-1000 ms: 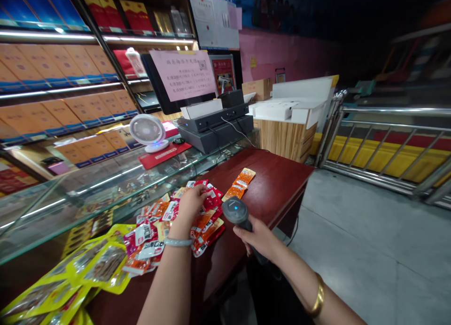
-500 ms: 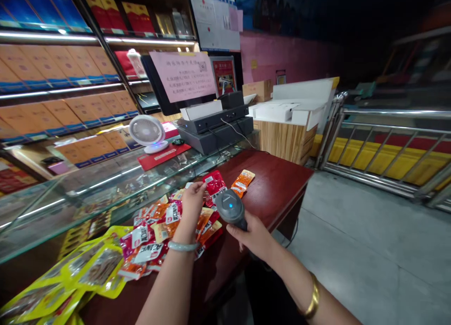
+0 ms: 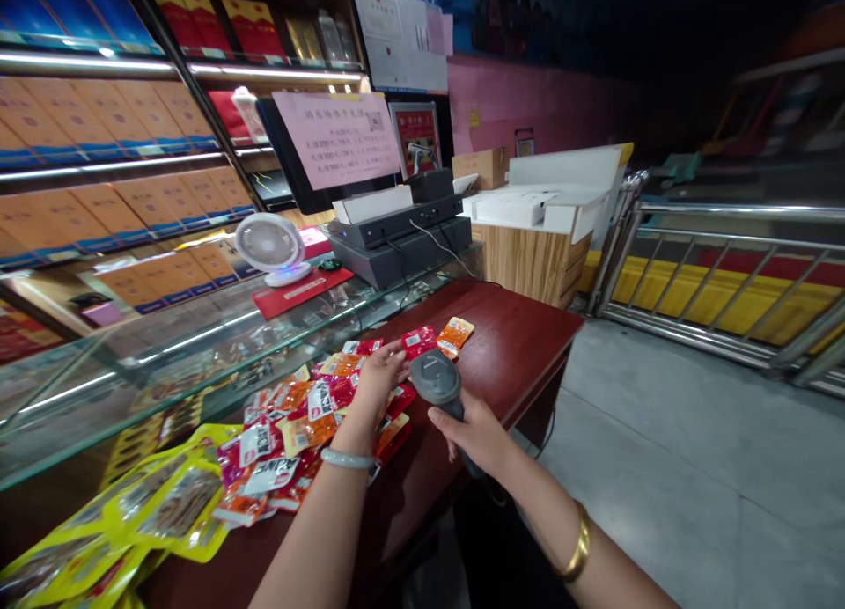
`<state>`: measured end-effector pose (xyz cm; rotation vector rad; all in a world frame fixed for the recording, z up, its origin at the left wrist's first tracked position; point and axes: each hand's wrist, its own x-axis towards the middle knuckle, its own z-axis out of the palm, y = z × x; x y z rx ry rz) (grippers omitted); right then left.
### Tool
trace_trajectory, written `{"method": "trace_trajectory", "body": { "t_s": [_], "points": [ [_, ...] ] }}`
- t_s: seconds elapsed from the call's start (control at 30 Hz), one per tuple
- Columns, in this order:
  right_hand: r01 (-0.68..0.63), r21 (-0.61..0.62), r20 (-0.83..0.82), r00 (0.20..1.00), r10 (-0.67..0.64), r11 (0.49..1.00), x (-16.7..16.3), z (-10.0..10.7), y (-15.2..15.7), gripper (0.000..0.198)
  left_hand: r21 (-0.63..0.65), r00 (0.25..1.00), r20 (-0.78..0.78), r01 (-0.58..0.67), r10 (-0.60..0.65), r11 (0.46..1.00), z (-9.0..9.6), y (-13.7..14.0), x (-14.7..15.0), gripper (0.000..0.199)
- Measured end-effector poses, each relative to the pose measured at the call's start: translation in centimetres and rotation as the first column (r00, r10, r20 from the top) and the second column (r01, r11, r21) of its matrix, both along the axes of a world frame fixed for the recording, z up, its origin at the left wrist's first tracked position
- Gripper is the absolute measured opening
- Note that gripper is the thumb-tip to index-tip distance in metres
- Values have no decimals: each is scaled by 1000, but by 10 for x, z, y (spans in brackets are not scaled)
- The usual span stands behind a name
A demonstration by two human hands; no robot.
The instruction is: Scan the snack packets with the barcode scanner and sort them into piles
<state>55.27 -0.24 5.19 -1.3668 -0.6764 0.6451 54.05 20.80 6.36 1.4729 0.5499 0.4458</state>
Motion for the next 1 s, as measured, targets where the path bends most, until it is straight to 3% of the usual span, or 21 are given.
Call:
{"method": "trace_trajectory", "body": {
  "t_s": [0.07,0.13,0.17,0.23,0.3,0.33,0.4,0.53,0.7,0.87,1.0],
  "points": [
    [3,-8,-14,1000,-3,1000,1,-1,-2,53,75,997,53,60,-64,995,-1,2,0,60],
    [8,-23,-24,1000,-8,1000,1,-3,-4,54,343,997,-19,74,-71,936,1,6,-4,66],
    [10,-30,-31,999,-11,1000,1,-4,-4,54,512,994,-99,90,-46,855,2,9,-8,63],
    [10,-30,-44,999,-11,1000,1,-5,-5,53,772,959,-279,197,44,604,6,11,-15,57],
    [7,-28,-52,999,-8,1000,1,-6,-6,52,845,887,-443,365,130,391,8,11,-21,55],
    [6,-30,-48,999,-8,1000,2,-7,-6,51,835,846,-509,442,156,327,9,10,-24,54],
    [5,-41,-30,1000,-6,999,3,-8,-6,48,796,785,-595,545,173,264,10,9,-27,48],
    [-12,-53,-15,1000,11,998,2,-8,-7,47,776,766,-623,580,157,247,14,16,-31,34],
    [-25,-66,-30,999,23,998,-1,-6,-7,49,842,798,-537,489,274,227,10,29,-34,50],
    [-49,-73,-2,999,48,996,-1,-8,-6,49,784,710,-620,538,333,310,-9,33,-29,66],
    [-59,-83,9,998,60,995,0,-14,-6,47,803,743,-590,503,315,318,-12,33,-27,78]
  ]
}}
